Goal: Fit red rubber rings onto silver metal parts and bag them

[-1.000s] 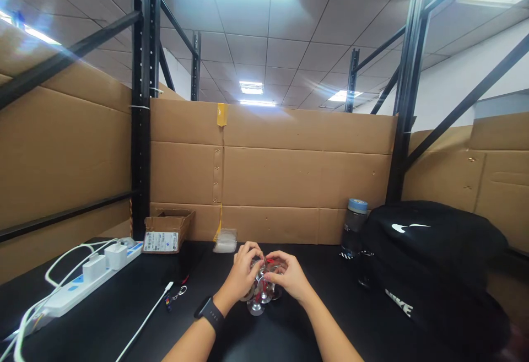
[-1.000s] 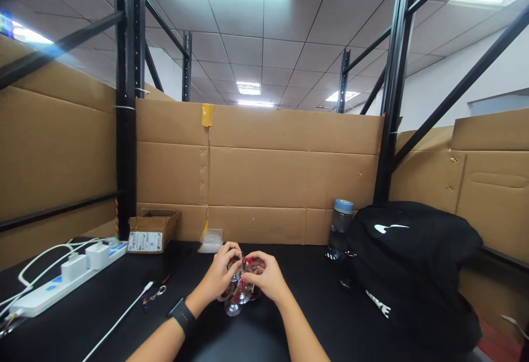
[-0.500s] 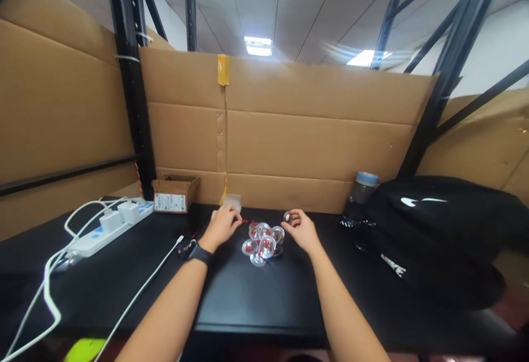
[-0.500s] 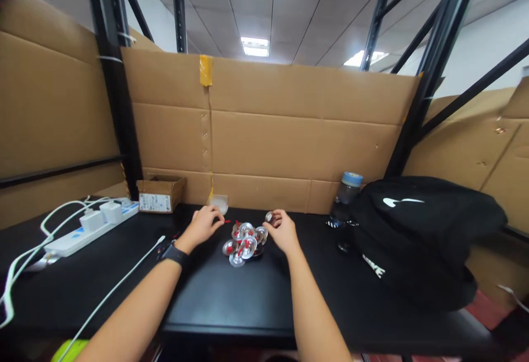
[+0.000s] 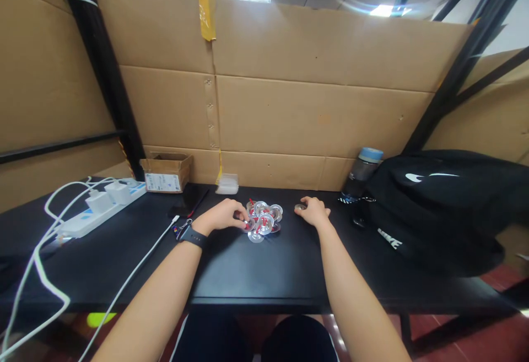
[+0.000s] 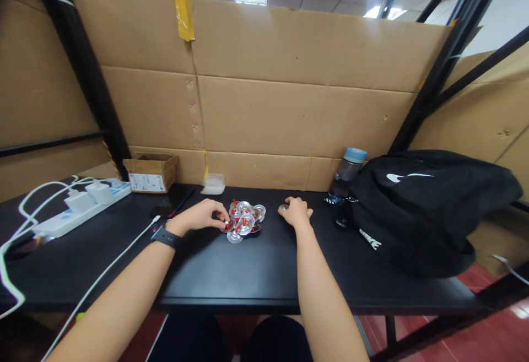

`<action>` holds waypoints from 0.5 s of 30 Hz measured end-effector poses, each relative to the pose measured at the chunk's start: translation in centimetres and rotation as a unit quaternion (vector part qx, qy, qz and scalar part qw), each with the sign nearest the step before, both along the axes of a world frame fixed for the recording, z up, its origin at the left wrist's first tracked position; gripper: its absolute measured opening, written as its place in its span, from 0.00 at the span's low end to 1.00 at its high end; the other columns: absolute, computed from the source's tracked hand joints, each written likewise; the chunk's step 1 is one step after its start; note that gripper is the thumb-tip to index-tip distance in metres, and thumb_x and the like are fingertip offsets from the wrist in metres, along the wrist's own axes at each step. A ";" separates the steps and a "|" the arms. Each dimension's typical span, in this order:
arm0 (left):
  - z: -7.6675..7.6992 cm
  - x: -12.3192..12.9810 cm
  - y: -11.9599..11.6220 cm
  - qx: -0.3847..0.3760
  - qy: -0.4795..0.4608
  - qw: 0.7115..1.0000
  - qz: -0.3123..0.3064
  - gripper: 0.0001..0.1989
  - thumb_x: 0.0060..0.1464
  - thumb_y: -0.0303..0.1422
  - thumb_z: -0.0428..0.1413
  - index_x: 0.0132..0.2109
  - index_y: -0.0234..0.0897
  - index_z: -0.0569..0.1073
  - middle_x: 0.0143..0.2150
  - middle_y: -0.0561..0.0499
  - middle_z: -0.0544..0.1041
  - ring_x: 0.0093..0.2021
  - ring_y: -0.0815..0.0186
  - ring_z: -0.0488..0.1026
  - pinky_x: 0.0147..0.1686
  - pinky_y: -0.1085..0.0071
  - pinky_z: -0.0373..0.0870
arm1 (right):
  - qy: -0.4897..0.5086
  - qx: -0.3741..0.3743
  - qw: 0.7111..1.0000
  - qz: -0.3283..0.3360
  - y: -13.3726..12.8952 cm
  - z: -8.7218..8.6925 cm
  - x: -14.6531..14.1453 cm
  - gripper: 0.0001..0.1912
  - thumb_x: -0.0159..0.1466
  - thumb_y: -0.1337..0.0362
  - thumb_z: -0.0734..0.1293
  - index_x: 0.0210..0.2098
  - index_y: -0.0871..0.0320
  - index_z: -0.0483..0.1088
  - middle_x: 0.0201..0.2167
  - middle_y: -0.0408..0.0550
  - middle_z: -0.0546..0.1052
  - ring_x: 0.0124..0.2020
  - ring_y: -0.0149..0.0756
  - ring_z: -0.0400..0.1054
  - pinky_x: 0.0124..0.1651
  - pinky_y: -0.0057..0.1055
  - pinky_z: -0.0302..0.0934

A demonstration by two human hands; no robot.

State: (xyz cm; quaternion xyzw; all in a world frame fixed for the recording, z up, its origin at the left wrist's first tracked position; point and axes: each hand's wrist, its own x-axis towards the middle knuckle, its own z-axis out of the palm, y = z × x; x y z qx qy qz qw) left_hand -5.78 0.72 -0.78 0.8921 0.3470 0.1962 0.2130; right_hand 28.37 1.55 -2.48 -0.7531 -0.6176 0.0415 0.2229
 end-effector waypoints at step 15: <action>1.0 2.5 -1.2 -0.021 -0.248 0.967 0.057 0.07 0.59 0.35 0.58 0.38 0.35 0.75 0.35 0.50 0.80 0.35 0.66 0.76 0.36 0.72 0.69 | 0.360 0.088 0.824 0.428 -4.4 1.6 -8.7 0.32 0.54 0.60 0.78 0.56 0.52 0.69 0.51 0.50 0.78 0.49 0.42 0.75 0.50 0.38 0.69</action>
